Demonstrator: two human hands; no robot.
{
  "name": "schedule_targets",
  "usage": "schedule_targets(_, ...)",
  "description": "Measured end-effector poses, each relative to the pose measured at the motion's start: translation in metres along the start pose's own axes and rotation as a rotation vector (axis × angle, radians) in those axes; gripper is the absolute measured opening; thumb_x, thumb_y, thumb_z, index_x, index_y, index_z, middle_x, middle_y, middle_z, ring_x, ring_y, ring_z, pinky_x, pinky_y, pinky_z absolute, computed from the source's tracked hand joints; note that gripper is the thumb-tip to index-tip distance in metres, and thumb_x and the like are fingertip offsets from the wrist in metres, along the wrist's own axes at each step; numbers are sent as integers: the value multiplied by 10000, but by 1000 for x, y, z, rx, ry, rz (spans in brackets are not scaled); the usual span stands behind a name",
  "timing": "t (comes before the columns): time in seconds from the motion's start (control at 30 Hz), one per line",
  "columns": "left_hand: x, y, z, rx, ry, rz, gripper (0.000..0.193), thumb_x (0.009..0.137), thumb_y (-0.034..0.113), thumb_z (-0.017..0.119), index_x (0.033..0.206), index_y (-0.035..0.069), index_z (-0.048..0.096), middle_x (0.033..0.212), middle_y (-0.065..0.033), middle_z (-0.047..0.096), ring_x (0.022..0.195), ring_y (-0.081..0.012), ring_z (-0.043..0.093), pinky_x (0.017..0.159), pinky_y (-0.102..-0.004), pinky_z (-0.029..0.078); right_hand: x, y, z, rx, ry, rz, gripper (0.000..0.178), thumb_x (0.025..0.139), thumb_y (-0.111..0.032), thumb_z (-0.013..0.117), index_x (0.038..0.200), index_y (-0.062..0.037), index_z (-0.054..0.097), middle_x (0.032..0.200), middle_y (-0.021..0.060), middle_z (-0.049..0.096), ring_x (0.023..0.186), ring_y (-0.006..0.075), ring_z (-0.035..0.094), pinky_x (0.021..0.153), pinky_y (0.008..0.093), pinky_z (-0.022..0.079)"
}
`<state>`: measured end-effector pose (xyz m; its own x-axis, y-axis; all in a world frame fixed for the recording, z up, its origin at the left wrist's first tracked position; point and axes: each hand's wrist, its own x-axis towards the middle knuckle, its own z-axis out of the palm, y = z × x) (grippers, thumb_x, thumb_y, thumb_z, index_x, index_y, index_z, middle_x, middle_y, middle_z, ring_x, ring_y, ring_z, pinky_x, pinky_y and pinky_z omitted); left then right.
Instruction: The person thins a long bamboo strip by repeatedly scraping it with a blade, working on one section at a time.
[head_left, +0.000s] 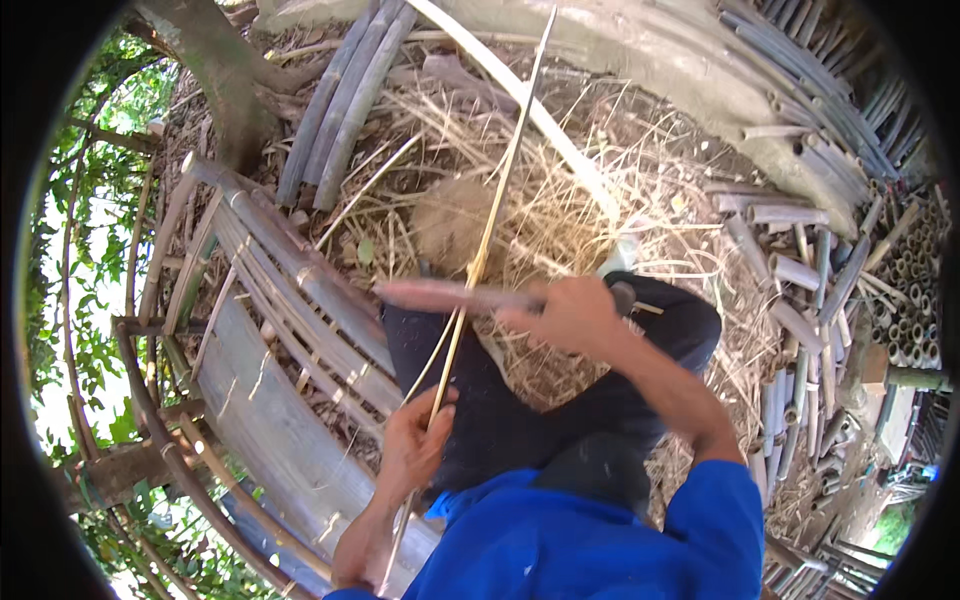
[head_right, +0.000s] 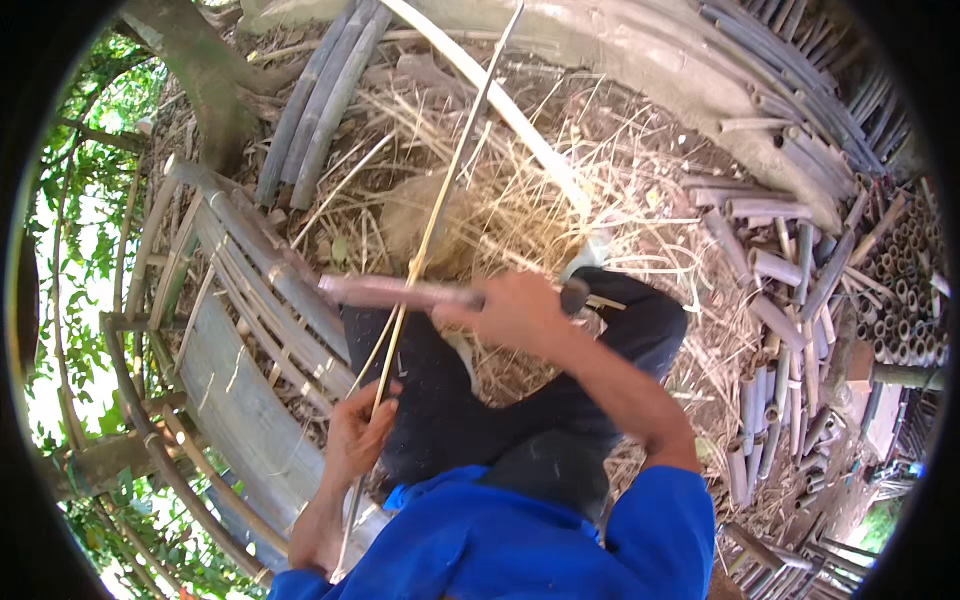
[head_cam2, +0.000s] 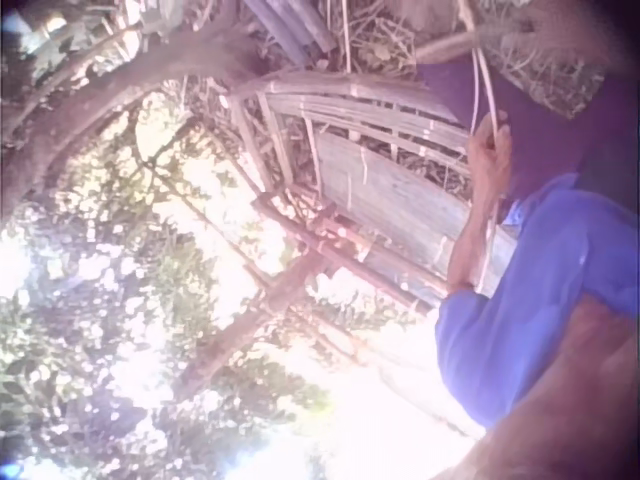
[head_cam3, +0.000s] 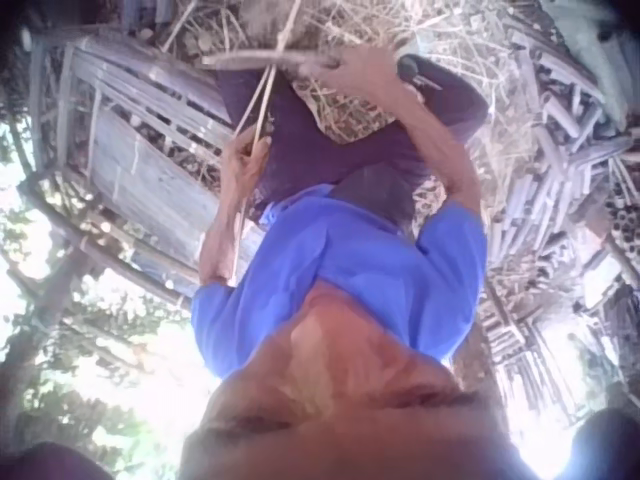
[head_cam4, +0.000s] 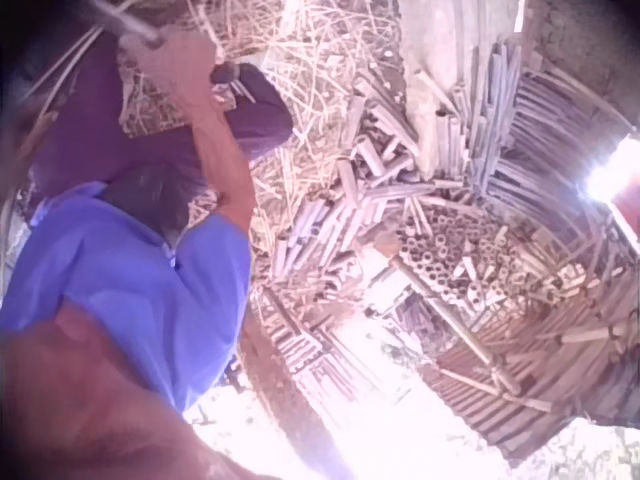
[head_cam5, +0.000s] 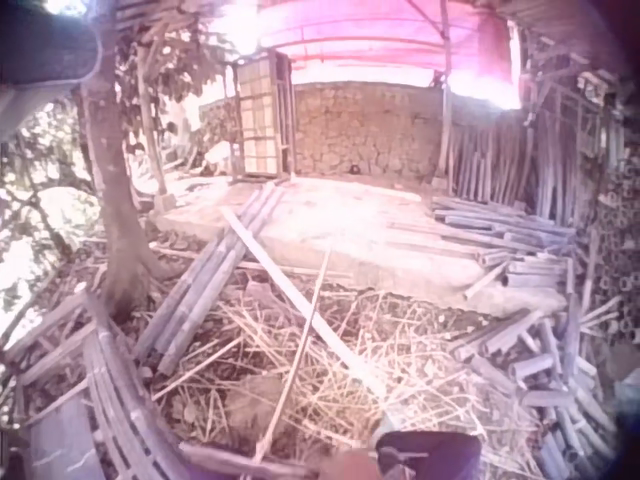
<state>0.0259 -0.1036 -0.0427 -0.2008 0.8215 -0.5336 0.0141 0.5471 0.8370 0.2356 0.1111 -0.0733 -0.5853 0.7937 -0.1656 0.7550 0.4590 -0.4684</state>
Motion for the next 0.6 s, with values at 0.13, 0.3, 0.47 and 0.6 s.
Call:
schedule_targets(0.13,-16,-3,-2,122,6,-25,195,980,70,615,1145,-4,687,635,94,435,570,-16,362,501,-237,257,32,33,-19,48,130,150,803,908,-773,477,779,-13,703,624,203,639,643,379,680,619,485,539)
schedule_targets(0.3,-43,-17,-18,213,-11,-7,174,984,80,603,1123,8,680,651,85,478,581,-18,389,517,-231,282,19,35,-14,-37,16,26,907,868,-876,387,971,-68,787,669,179,687,686,339,711,668,481,565)
schedule_targets(0.47,-83,-2,-24,342,-1,-46,161,971,65,608,1071,-7,710,630,48,515,593,-32,452,511,-239,341,91,129,-60,97,123,439,1067,847,-928,291,816,40,739,672,200,655,707,376,667,745,502,522)
schedule_targets(0.6,-117,-21,-24,341,-14,56,149,965,87,654,1042,-19,726,629,14,575,599,-38,498,522,-222,380,111,232,-116,-39,401,477,972,918,-836,316,872,31,754,914,325,707,868,468,693,886,556,503)
